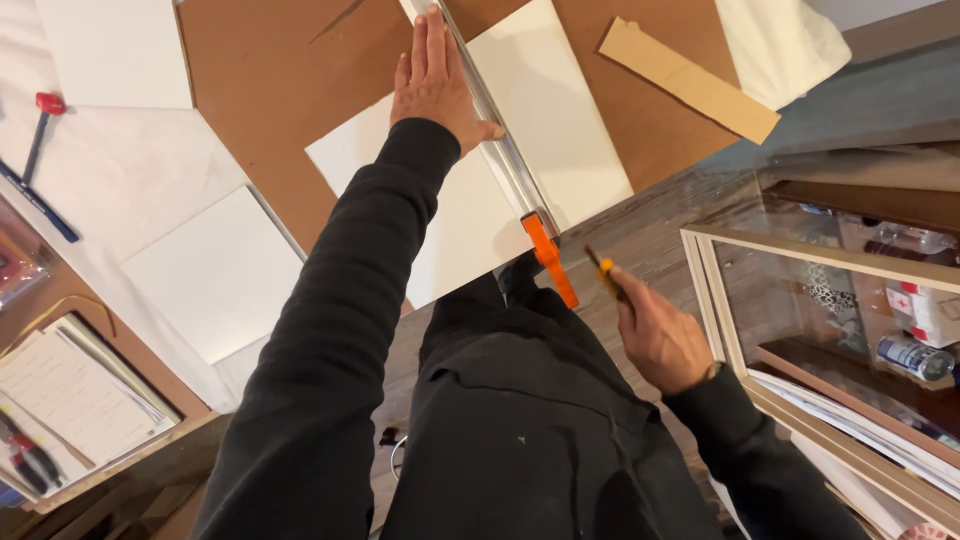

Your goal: The person aligns a metal ruler on a white board and uses an orange clamp to secure it. They then use a utility knife to cut along the ruler's edge, separating a strip from the board. The process is repeated on another board.

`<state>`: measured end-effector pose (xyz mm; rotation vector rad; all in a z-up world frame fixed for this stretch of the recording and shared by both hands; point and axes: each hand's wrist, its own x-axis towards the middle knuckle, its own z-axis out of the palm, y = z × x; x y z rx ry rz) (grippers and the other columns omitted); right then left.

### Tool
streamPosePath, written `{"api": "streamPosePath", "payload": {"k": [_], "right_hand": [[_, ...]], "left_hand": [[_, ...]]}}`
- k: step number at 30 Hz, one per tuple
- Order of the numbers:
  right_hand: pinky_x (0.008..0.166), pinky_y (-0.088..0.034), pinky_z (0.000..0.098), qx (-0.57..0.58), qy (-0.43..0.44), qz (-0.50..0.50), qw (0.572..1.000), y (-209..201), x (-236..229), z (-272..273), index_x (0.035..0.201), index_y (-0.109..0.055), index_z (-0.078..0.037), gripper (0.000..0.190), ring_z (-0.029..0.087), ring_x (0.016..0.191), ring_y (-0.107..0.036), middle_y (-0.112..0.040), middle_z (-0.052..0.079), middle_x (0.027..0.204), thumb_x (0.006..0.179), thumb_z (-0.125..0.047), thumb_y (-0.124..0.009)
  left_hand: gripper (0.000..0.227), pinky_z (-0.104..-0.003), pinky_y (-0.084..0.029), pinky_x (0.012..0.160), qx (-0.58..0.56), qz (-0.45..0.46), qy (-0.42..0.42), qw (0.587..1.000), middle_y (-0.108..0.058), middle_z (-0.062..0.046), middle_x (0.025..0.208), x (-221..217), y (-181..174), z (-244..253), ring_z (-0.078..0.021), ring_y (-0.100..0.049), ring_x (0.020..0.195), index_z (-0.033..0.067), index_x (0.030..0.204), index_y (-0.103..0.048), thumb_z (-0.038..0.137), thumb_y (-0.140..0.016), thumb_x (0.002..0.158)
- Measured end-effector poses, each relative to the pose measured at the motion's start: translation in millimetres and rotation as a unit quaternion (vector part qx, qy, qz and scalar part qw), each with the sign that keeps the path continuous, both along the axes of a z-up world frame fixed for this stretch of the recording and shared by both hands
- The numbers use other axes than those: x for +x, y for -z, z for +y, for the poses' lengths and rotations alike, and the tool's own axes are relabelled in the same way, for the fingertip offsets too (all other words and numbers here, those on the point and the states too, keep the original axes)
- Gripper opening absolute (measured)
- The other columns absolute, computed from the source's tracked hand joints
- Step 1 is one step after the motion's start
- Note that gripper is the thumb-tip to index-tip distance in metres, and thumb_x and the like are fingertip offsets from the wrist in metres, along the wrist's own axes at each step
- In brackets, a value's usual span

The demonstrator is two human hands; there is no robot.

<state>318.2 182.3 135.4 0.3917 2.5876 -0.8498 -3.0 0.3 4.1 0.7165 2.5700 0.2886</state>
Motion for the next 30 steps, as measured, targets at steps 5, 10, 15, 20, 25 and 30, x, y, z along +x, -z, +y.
{"api": "streamPosePath", "payload": {"k": [5,10,15,20,25,30], "right_hand": [[0.089,-0.056,0.0484,-0.038,0.005,0.143,0.989,20,-51,-14,0.141,-0.048,-0.002,0.048,0.046,0.112,-0.065,-0.065,0.027,0.127,0.094,-0.003,-0.058],[0.097,-0.054,0.0497,-0.076,-0.013,0.234,0.969,38,-133,-32,0.147,-0.044,-0.001,0.049,0.048,0.12,-0.062,-0.062,0.028,0.133,0.1,-0.001,-0.058],[0.08,-0.051,0.0568,-0.053,-0.03,0.202,0.977,64,-191,-38,0.147,-0.043,-0.007,0.048,0.051,0.098,-0.063,-0.066,0.029,0.114,0.101,-0.002,-0.058],[0.072,-0.048,0.0602,-0.035,-0.038,0.18,0.982,84,-215,-36,0.146,-0.043,-0.011,0.045,0.051,0.085,-0.063,-0.066,0.027,0.097,0.103,-0.007,-0.057],[0.072,-0.047,0.0605,-0.03,-0.043,0.162,0.985,89,-222,-36,0.148,-0.04,-0.014,0.048,0.051,0.085,-0.063,-0.066,0.027,0.098,0.103,-0.009,-0.055],[0.072,-0.048,0.0603,-0.03,-0.047,0.144,0.988,88,-225,-36,0.147,-0.04,-0.014,0.047,0.051,0.085,-0.063,-0.066,0.028,0.099,0.102,-0.01,-0.054]], "left_hand": [[0.142,-0.055,-0.018,0.126,0.008,0.007,-0.001,1.0,0.002,-0.022,0.167,-2,-1,1,-0.0365,-0.004,0.157,-0.011,0.158,-0.012,0.066,-0.09,0.068],[0.142,-0.054,-0.021,0.126,0.029,0.013,-0.014,0.999,0.0,-0.021,0.167,-1,0,0,-0.0357,-0.007,0.158,-0.0113,0.158,-0.014,0.062,-0.093,0.065],[0.142,-0.054,-0.023,0.125,0.02,0.02,-0.007,1.0,-0.001,-0.022,0.167,1,-3,-1,-0.0373,-0.009,0.157,-0.0114,0.158,-0.017,0.061,-0.094,0.063],[0.142,-0.053,-0.024,0.125,0.033,0.028,-0.016,0.999,-0.003,-0.023,0.167,0,-5,0,-0.0373,-0.01,0.157,-0.0116,0.156,-0.018,0.059,-0.095,0.06],[0.14,-0.054,-0.024,0.125,0.042,0.021,-0.022,0.999,-0.003,-0.021,0.167,0,-8,-1,-0.0373,-0.01,0.157,-0.0095,0.157,-0.017,0.056,-0.095,0.061],[0.142,-0.054,-0.023,0.124,0.039,0.002,-0.025,0.999,-0.003,-0.02,0.167,-1,-10,0,-0.0368,-0.009,0.156,-0.0081,0.157,-0.015,0.057,-0.095,0.06]]}}
